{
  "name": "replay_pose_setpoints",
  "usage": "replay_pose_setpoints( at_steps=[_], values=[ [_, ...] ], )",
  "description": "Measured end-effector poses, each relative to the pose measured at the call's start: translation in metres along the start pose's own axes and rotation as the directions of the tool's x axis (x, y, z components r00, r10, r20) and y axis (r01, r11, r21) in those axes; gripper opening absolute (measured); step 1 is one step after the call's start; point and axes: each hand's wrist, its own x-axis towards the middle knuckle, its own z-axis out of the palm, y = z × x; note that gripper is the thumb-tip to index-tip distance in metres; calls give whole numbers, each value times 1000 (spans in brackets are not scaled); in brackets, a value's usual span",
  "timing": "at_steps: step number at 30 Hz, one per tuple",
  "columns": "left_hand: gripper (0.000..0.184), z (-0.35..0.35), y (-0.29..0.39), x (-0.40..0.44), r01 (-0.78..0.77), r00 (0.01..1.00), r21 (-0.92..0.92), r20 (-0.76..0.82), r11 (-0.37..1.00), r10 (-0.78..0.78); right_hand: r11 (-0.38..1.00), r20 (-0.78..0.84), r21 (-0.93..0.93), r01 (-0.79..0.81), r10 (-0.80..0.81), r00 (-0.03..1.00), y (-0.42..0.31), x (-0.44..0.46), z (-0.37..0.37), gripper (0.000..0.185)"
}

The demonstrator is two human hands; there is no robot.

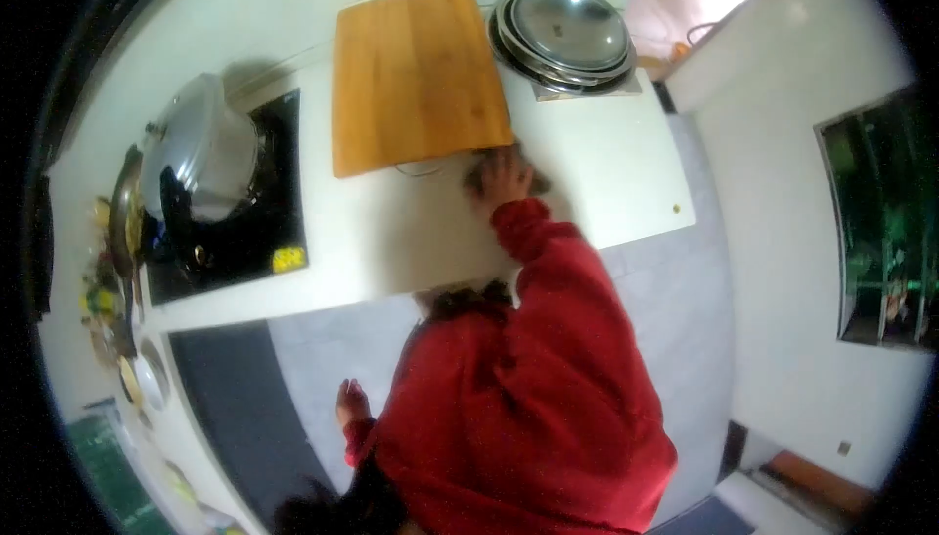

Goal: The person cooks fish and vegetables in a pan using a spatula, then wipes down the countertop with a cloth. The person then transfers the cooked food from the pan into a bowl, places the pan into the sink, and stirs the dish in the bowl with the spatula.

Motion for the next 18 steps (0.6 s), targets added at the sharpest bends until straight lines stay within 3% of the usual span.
replay_pose_setpoints(
  at_steps=[2,5,6,8,11,12,14,18],
  values=[
    [34,24,-23,-38,41,999,-70,11,997,-40,992,-16,35,125,-124,992,-13,-20,6,67],
    [28,41,-61,-77,-74,989,41,133,996,68,956,-50,110,271,-267,962,-25,-49,11,68],
    [27,62,-51,-99,284,959,-401,132,871,-253,931,-60,151,331,-326,944,-25,-54,9,68],
    [26,74,-59,-118,335,940,-444,96,831,-328,916,-2,163,368,-372,928,-21,-56,-5,67],
    [27,80,-82,-132,239,966,-260,165,936,-200,878,79,199,436,-458,885,-1,-45,-19,65],
    [28,88,-78,-140,54,987,33,151,998,-59,861,102,213,462,-490,866,8,-35,-21,64],
    [28,102,-76,-150,-140,981,332,177,933,85,856,22,237,459,-477,879,36,-9,-7,62],
    [28,141,-75,-162,-212,974,410,163,887,158,879,-68,182,441,-436,897,128,46,-6,56]
  ],
)
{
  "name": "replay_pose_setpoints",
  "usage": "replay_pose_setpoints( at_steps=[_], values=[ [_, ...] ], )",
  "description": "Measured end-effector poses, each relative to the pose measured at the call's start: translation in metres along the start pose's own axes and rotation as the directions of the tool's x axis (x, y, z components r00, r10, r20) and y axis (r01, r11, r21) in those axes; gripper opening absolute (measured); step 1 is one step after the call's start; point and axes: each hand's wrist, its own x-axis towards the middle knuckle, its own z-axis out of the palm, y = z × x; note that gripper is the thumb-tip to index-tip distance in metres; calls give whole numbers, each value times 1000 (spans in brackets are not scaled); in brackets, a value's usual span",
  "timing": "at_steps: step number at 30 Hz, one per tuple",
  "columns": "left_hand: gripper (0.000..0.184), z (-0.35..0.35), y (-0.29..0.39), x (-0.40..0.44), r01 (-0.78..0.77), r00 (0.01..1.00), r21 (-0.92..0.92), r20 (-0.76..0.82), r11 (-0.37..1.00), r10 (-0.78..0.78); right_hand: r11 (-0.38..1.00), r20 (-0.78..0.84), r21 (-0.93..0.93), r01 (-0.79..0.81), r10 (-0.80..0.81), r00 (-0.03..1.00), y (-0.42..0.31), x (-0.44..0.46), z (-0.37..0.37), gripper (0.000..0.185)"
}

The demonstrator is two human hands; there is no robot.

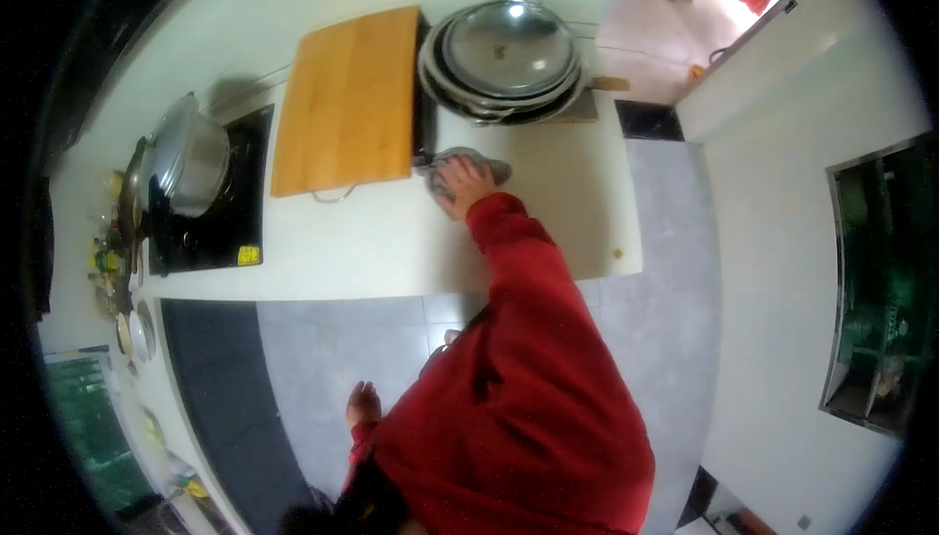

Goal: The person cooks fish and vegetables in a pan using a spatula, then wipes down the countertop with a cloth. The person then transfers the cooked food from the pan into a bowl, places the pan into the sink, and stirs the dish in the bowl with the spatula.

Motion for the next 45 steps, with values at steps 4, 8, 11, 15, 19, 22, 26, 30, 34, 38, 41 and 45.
replay_pose_setpoints(
  at_steps=[4,8,11,15,19,22,26,30,34,38,41,45],
  values=[
    [25,65,5,23,-144,989,43,36,989,143,985,-60,50,-167,170,984,112,-32,-27,47],
    [23,154,58,25,12,999,-207,47,978,-2,969,-119,-59,-239,231,966,225,-69,-44,43],
    [20,216,132,10,428,897,-601,191,675,-399,959,-175,4,-283,279,944,284,-61,-51,39],
    [19,243,104,11,185,981,-416,140,890,-138,942,-351,266,-206,294,889,352,-17,-45,25],
    [19,255,105,7,155,987,-363,92,919,-131,907,-557,347,-238,404,726,397,15,-82,20],
    [20,268,106,2,167,986,-367,53,915,-158,917,-575,362,-168,361,734,409,50,-123,22],
    [20,290,127,-4,246,968,-356,53,901,-244,858,-277,497,132,13,961,388,104,-125,29],
    [21,303,167,-4,435,884,-504,82,746,-461,918,-172,-121,377,-394,903,398,164,-56,32],
    [23,305,191,-12,457,841,-506,-21,732,-540,933,-56,125,338,-334,941,430,193,-65,33],
    [24,304,176,-15,453,849,-555,31,698,-527,972,-87,166,168,-156,984,439,149,-104,26],
    [24,303,161,-16,434,858,-567,25,700,-512,866,-58,500,-32,70,996,451,85,-134,28],
    [22,298,153,-7,379,889,-573,9,727,-457,764,52,630,-140,138,989,417,-1,-123,31]
  ],
)
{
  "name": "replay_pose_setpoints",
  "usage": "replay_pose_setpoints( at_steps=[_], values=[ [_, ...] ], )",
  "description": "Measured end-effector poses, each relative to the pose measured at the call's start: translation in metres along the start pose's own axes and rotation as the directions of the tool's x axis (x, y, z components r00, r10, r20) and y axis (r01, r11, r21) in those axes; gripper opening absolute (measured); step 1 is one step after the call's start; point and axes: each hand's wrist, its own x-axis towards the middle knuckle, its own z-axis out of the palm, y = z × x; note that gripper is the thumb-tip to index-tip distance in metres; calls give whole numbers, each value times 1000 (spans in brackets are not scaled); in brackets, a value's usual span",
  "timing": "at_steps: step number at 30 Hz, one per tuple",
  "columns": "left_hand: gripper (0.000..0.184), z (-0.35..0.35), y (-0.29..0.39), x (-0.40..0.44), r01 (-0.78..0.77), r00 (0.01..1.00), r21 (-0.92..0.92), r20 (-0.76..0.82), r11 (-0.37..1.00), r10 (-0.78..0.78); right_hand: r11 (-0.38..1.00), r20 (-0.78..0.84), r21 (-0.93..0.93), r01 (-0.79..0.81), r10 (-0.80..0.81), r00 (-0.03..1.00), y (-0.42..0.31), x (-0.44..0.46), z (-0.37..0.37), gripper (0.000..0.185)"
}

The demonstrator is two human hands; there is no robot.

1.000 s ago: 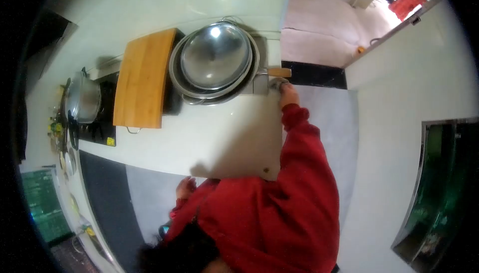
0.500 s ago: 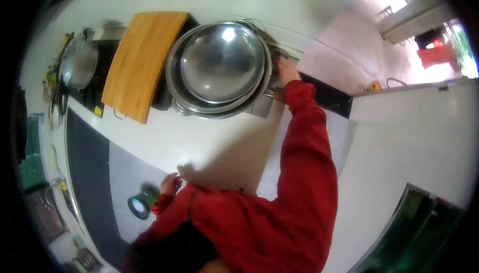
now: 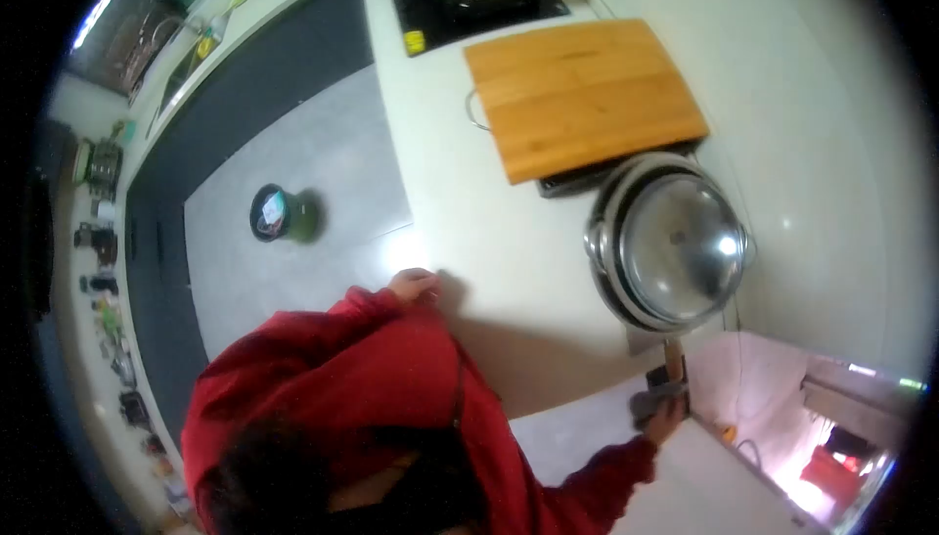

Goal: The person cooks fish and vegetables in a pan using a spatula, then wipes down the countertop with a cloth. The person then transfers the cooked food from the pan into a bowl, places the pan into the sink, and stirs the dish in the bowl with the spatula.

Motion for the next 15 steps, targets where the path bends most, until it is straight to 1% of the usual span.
replay_pose_setpoints(
  at_steps=[1,2,3,4,5,6,7,8,9,10,11,12,13,15],
  values=[
    [22,-3,3,-1,-8,1000,-24,-7,1000,8,989,71,32,141,-143,987,-41,-32,21,33],
    [22,-6,8,-2,-10,1000,-18,17,1000,10,996,227,63,-69,54,972,-65,-58,48,32],
    [21,-11,11,-2,-13,999,-9,43,1000,14,997,251,-26,-76,80,965,-73,-85,82,32],
    [22,-19,7,4,-25,998,-36,50,999,27,982,309,-65,176,-148,940,-53,-106,119,41],
    [22,-29,7,3,-33,998,-48,47,998,36,761,542,-306,572,-354,762,-40,-127,148,49],
    [22,-41,10,0,-63,995,-26,70,998,65,641,697,-546,539,-10,717,-114,-144,163,58],
    [22,-52,15,-1,-93,991,-7,98,996,93,626,629,-575,527,-74,774,-125,-163,177,61],
    [21,-62,25,-9,-135,989,46,62,990,132,620,608,-579,529,-103,787,-121,-166,186,65],
    [21,-79,27,-6,-149,987,40,63,988,146,618,587,-581,530,-134,799,-124,-168,200,68],
    [20,-97,25,-3,-162,986,-17,48,987,163,617,580,-584,528,-139,803,-130,-169,212,68],
    [19,-114,22,2,-174,983,-77,37,982,177,607,649,-547,576,-127,750,-140,-169,222,67],
    [17,-131,20,9,-127,991,-207,23,970,135,595,716,-505,626,-116,688,-152,-169,234,65],
    [17,-151,22,14,-137,989,-215,25,967,146,587,713,-507,631,-126,689,-173,-171,250,65],
    [16,-191,31,21,-126,992,-277,-17,953,126,586,765,-404,702,-205,611,-221,-171,287,66]
  ],
)
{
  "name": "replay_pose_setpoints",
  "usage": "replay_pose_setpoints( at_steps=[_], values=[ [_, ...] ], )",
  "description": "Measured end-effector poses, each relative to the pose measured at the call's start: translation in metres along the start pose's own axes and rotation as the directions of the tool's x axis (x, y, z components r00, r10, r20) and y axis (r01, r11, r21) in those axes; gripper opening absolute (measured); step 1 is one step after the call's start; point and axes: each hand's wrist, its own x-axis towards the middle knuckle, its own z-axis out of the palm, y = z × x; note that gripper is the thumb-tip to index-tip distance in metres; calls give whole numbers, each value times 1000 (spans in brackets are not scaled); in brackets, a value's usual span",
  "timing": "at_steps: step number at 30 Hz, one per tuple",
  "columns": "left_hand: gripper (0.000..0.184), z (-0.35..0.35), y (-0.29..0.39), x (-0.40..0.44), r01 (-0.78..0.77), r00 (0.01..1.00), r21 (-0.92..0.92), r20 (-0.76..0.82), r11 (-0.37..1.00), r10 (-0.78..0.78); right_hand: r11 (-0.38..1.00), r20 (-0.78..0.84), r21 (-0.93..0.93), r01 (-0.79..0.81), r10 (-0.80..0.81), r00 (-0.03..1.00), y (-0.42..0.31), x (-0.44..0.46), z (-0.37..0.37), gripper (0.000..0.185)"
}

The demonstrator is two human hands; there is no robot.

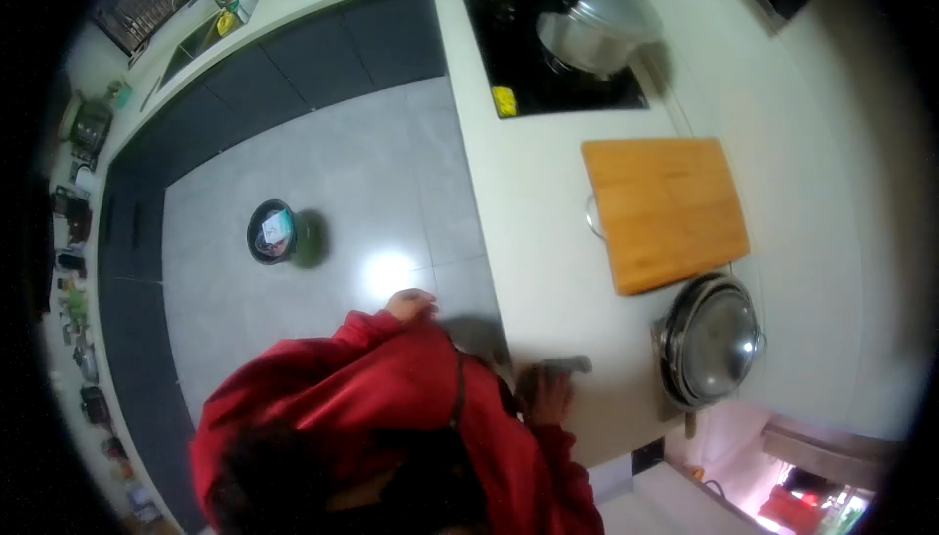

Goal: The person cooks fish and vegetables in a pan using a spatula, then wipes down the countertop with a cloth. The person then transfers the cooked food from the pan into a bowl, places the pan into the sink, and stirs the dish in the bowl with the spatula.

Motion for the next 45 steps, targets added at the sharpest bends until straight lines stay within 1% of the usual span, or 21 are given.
replay_pose_setpoints(
  at_steps=[3,6,10,16,17,20,21,24,25,26,28,30,31,32,34,36,37,38,40,43,45],
  values=[
    [15,-59,37,1,-23,997,-58,-75,998,19,984,-103,-129,125,-138,985,-47,70,-1,66],
    [19,-118,67,7,-57,984,-121,-174,991,36,966,-155,-238,103,-142,978,-90,143,-10,70],
    [19,-177,91,11,-181,944,-241,-314,954,99,965,-214,-226,134,-183,960,-142,224,-34,65],
    [18,-221,111,44,-154,914,-382,-406,911,-15,957,-262,-231,175,-234,936,-200,336,-55,58],
    [19,-241,88,69,-261,903,-50,-364,964,226,956,-282,-231,181,-243,928,-209,355,-58,58],
    [19,-248,131,94,-253,912,-94,-357,963,204,955,-292,-231,187,-251,923,-235,410,-63,59],
    [19,-242,166,95,-164,928,-393,-372,905,6,952,-279,-241,186,-252,927,-245,433,-67,62],
    [18,-256,232,121,-151,920,-389,-392,909,-15,955,-292,-230,189,-253,923,-278,501,-77,61],
    [19,-261,252,132,-164,919,-383,-394,909,0,934,-364,-277,228,-321,874,-283,528,-73,60],
    [20,-262,277,133,-229,922,-362,-377,903,83,925,-359,-278,258,-349,866,-295,555,-74,60],
    [20,-273,311,148,-270,917,-360,-380,893,124,945,-387,-275,179,-279,879,-323,606,-87,53],
    [21,-283,337,159,-305,893,-375,-433,875,126,947,-371,-218,237,-305,877,-356,651,-109,41],
    [20,-288,343,164,-320,883,-399,-453,859,118,959,-411,138,246,-171,895,-372,675,-110,38],
    [19,-294,349,168,-333,873,-421,-475,844,107,847,-384,480,228,-31,923,-389,696,-107,35],
    [16,-315,342,186,-367,863,-472,-495,802,103,800,-436,531,279,-25,900,-425,734,-100,37],
    [14,-335,348,196,-334,866,-485,-497,808,59,700,-71,712,53,-3,997,-467,762,-99,43],
    [12,-345,357,199,-321,855,-490,-518,811,25,484,38,875,11,-91,995,-488,772,-93,47],
    [12,-354,370,199,-336,846,-501,-533,797,21,494,44,869,19,-116,992,-516,775,-95,47],
    [11,-375,391,203,-323,836,-536,-547,780,-29,83,277,961,-264,-260,925,-573,768,-109,32],
    [11,-426,409,239,-365,834,-565,-552,740,-10,49,317,945,-324,-386,866,-647,785,-124,29],
    [11,-460,435,250,-401,832,-543,-554,738,45,74,277,960,-269,-381,882,-687,817,-122,28]
  ],
)
